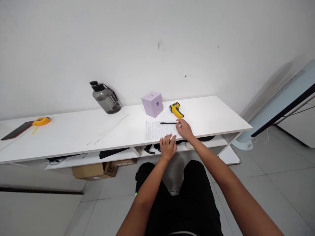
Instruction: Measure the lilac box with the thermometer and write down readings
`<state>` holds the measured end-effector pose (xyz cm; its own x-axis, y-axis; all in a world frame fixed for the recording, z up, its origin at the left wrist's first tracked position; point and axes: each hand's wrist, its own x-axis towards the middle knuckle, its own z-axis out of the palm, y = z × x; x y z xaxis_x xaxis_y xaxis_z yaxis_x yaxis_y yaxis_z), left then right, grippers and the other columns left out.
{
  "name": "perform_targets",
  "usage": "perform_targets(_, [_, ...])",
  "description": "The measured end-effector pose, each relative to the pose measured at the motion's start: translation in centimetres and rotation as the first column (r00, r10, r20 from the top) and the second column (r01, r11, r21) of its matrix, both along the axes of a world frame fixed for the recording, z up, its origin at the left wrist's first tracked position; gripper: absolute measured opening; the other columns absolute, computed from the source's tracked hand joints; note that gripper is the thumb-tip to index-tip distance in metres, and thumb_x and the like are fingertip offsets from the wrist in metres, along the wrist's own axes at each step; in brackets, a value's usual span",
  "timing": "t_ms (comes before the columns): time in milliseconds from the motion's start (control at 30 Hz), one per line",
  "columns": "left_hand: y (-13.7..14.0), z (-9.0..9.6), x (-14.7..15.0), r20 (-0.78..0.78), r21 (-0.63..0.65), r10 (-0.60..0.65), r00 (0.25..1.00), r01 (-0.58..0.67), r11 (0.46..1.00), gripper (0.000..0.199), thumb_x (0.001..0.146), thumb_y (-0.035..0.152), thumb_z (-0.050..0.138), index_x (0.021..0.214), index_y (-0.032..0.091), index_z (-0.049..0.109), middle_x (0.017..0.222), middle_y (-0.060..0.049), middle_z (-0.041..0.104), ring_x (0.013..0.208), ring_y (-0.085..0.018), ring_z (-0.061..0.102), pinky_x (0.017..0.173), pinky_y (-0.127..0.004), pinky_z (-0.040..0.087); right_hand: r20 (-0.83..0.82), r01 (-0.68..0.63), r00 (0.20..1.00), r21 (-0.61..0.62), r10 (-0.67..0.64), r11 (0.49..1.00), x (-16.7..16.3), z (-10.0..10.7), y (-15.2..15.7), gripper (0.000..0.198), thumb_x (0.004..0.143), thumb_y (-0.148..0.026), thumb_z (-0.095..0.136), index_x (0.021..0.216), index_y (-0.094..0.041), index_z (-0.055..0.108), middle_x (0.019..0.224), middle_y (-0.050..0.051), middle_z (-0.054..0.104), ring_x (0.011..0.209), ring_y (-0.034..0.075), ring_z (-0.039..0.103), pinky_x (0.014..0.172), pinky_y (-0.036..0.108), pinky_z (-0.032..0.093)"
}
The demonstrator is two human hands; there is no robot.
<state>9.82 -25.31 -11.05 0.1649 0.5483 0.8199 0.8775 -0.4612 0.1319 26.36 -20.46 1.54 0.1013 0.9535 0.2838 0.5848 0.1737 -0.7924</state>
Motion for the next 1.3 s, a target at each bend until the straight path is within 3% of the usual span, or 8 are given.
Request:
perform_targets(200, [1.0,-1.2,-0.2,-0.038,0.081,0.024,0.999,-0.021,0.996,0.039,0.095,0.025,0.076,0.131,0.032,0.088,0.132,-0.011,0.086,0.125,-0.031,0.073,0.125,-0.049,0.04,0.278,0.062,0.955,0.163,-0.106,0.985,-0.7,1.5,3.1,0.044,0.104,-0.03,0.059,0.143,-0.018,0.072,0.156,0.024,0.067,0.14,0.039,0.067,0.122,0.056,0.051])
perform_targets(433, [2.1,-3.0,-1.5,-0.171,0.131,0.03,0.985,-0.008,0.991,0.041,0.087,0.03,0.082,0.127,0.038,0.089,0.122,-0.007,0.085,0.119,-0.028,0.069,0.129,-0.043,0.032,0.447,0.231,0.874,-0.032,-0.193,0.972,-2.0,2.7,9.3,0.066,0.104,-0.039,0.069,0.164,-0.014,0.057,0.178,0.033,0.047,0.166,0.052,0.04,0.136,0.081,0.018])
perform_targets(667, [2.4,-3.5,-1.7,-0.168,0.29,0.029,0.985,0.021,0.957,0.041,0.087,0.031,0.081,0.127,0.037,0.088,0.121,-0.007,0.083,0.119,-0.027,0.065,0.133,-0.041,0.022,0.519,0.25,0.851,-0.28,-0.073,0.927,-1.6,2.8,11.5,0.068,0.11,-0.045,0.057,0.167,-0.007,0.052,0.163,0.037,0.06,0.154,0.05,0.056,0.122,0.069,0.047])
perform_targets(900, [2.4,-3.6,-1.5,-0.197,0.147,0.017,0.98,0.013,0.989,0.046,0.085,0.031,0.082,0.13,0.04,0.086,0.122,-0.006,0.082,0.121,-0.027,0.066,0.131,-0.041,0.025,0.51,0.158,0.86,-0.269,0.001,0.95,1.7,4.3,10.9,0.051,0.105,-0.041,0.066,0.151,-0.019,0.069,0.142,0.024,0.08,0.131,0.042,0.074,0.108,0.054,0.058])
perform_targets(1000, [2.4,-3.5,-1.3,-0.197,0.144,0.012,0.98,0.016,0.99,0.045,0.085,0.031,0.082,0.129,0.039,0.087,0.121,-0.007,0.083,0.12,-0.028,0.066,0.13,-0.042,0.028,0.324,0.06,0.946,-0.17,-0.002,0.984,2.1,4.6,9.3,0.046,0.104,-0.048,0.064,0.144,-0.026,0.072,0.13,0.014,0.084,0.121,0.038,0.077,0.103,0.048,0.059])
perform_targets(1100, [2.1,-3.0,-1.4,-0.231,0.124,0.03,0.973,-0.002,0.992,0.045,0.086,0.031,0.08,0.129,0.038,0.088,0.124,-0.008,0.085,0.12,-0.028,0.067,0.127,-0.043,0.032,-0.033,0.18,0.983,0.054,-0.178,0.982,-0.8,4.2,7.9,0.061,0.105,-0.054,0.057,0.159,-0.026,0.06,0.14,0.015,0.079,0.126,0.037,0.075,0.107,0.049,0.059])
perform_targets(1200, [1.7,-2.5,-1.7,-0.296,0.099,0.05,0.954,-0.022,0.995,0.047,0.087,0.031,0.078,0.132,0.037,0.087,0.129,-0.008,0.085,0.122,-0.029,0.068,0.125,-0.043,0.035,-0.379,0.092,0.923,0.049,-0.067,0.995,-5.7,4.0,7.8,0.081,0.092,-0.052,0.068,0.165,-0.024,0.046,0.123,0.011,0.078,0.108,0.03,0.077,0.097,0.045,0.062])
perform_targets(1300, [1.6,-2.5,-1.8,-0.293,0.188,0.073,0.953,-0.017,0.982,0.044,0.087,0.034,0.078,0.13,0.036,0.088,0.127,-0.008,0.086,0.122,-0.028,0.068,0.125,-0.042,0.035,-0.609,-0.117,0.791,-0.043,0.067,0.992,-9.6,3.7,8.4,0.067,0.076,-0.044,0.072,0.14,-0.027,0.056,0.1,0.0,0.071,0.084,0.022,0.072,0.077,0.037,0.061])
